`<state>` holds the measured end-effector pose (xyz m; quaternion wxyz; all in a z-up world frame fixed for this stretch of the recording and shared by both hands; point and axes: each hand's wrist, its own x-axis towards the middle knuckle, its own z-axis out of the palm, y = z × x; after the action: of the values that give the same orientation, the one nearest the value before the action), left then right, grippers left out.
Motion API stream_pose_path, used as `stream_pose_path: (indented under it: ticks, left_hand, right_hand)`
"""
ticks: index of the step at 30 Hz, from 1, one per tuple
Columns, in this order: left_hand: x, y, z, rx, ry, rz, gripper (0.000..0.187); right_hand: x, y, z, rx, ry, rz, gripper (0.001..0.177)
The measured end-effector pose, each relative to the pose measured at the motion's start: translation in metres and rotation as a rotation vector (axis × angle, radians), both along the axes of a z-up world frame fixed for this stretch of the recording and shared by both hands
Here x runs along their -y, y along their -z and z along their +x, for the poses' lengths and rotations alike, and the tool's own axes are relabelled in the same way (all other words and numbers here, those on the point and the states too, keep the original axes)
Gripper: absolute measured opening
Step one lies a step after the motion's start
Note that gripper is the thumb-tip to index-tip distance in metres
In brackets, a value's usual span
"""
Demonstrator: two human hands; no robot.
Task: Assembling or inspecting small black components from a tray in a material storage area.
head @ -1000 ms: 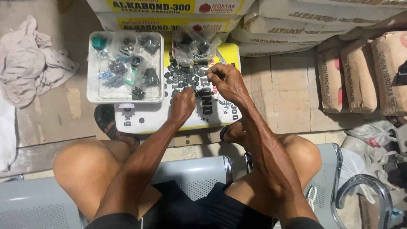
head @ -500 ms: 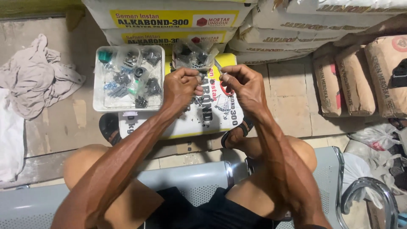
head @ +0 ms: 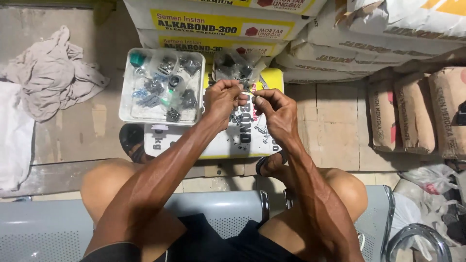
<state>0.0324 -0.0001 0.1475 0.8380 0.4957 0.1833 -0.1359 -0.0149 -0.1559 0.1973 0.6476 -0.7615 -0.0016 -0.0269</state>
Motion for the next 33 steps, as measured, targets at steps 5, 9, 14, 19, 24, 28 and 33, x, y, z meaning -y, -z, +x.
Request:
stream_pose_path:
  ticks: [5, 9, 14, 19, 24, 28, 33]
  left_hand:
    - [0.003, 0.021, 0.003, -0.005, -0.003, -0.013, 0.020]
    - [0.005, 0.020, 0.002, -0.007, 0.005, 0.030, 0.020]
    - [0.007, 0.022, 0.003, -0.007, 0.017, 0.058, 0.020]
    - [0.006, 0.028, 0.003, 0.008, 0.029, 0.119, 0.016]
    - [0.006, 0.016, -0.002, 0.089, 0.028, 0.193, 0.012]
    - [0.006, 0.012, -0.007, 0.133, 0.033, 0.233, 0.012]
    - [0.013, 0.008, -0.017, 0.261, 0.093, 0.378, 0.009]
  right_hand:
    - [0.002, 0.009, 0.004, 0.018, -0.009, 0.040, 0.013]
    - [0.003, 0.004, 0.001, 0.047, -0.004, -0.004, 0.012]
    - [0.006, 0.016, 0.007, 0.044, -0.035, 0.001, 0.013]
    - [0.003, 0.020, 0.009, 0.039, -0.053, -0.071, 0.013]
    - [0.007, 0.023, 0.014, -0.027, -0.084, -0.006, 0.014]
    - [0.005, 0.028, 0.015, -0.042, -0.111, 0.014, 0.015]
    - [-0.002, 0.034, 0.016, -0.023, -0.070, -0.009, 0.013]
